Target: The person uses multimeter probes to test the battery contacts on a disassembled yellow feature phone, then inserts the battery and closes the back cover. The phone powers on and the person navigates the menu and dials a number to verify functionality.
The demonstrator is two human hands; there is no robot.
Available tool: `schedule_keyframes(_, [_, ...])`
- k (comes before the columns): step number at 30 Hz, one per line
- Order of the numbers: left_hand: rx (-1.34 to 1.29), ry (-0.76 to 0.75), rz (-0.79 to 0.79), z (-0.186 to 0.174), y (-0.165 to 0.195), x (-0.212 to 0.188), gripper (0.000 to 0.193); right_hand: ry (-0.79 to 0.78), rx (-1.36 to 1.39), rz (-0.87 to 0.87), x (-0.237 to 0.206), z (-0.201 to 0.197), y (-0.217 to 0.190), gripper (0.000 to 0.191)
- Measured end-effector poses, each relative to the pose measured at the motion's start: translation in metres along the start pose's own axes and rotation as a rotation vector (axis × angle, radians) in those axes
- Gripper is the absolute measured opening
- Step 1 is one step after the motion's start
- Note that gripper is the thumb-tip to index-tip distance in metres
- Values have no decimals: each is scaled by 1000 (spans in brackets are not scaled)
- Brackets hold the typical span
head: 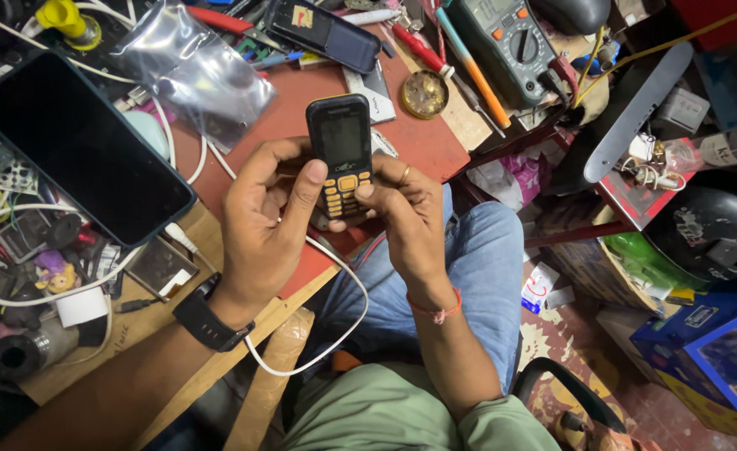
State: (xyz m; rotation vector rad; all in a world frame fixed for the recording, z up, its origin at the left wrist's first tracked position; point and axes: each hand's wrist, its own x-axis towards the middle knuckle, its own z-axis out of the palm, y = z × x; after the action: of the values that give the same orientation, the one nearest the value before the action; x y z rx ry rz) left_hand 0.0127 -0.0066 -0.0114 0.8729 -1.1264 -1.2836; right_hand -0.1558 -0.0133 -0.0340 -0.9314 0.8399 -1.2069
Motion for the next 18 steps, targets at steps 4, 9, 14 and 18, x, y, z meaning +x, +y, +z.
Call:
schedule_keyframes(4, [7,-8,11,-1,-1,0,23,-8,26,-8,1,0,0,25])
schedule_keyframes(9, [9,-7,16,1,1,1,23,5,-14,0,1,0,-2,26])
schedule_keyframes(14, [-24,-9,-5,2,3,1,23,10,-31,2,1,1,-3,27])
schedule_keyframes(18, [-18,-7,-6,1,1,1,23,11,-25,12,0,0,-4,27])
